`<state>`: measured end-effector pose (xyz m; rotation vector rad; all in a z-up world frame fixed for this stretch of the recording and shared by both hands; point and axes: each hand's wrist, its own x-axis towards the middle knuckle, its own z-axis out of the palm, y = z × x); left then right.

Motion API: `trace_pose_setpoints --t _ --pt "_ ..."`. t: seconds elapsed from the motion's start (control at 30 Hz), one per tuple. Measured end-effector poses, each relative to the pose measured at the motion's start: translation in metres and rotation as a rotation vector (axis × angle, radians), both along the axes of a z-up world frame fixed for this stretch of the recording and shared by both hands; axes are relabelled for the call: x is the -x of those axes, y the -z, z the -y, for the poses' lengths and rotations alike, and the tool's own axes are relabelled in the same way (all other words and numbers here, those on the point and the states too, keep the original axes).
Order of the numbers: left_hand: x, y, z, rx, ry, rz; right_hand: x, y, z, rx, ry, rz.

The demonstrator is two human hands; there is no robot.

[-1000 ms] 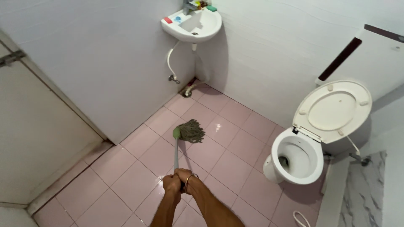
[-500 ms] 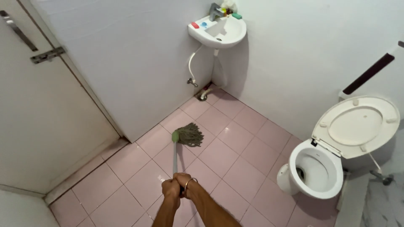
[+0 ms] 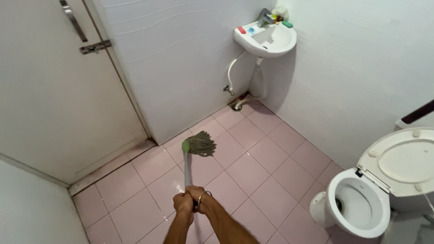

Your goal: Mopping the bathroom floor using a mop.

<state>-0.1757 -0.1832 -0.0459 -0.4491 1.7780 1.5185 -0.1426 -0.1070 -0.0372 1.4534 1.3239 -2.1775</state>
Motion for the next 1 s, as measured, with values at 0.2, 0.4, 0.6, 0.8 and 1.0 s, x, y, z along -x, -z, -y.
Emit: trace_pose_setpoints --t 0.2,0.4,0.6,0.8,1.0 --pt "0.0 -0.001 0.008 0.021 -0.055 -0.032 0.005 -0.007 0.006 -0.001 -0.088 -0.002" --pt "-0.016 -0.016 0.017 0.058 -0.12 -0.031 -0.002 0.016 0.009 0.033 -0.168 -0.043" --pt "-0.025 -0.011 0.023 0.058 -0.182 -0.051 -0.008 -0.009 0.017 0.043 -0.234 -0.024" --pt "-0.03 -0.007 0.035 0.048 -0.257 -0.068 -0.009 -0.009 0.026 0.062 -0.302 -0.04" --pt "-0.031 -0.022 0.053 0.089 -0.307 -0.081 -0.003 -0.009 0.044 0.089 -0.363 -0.06"
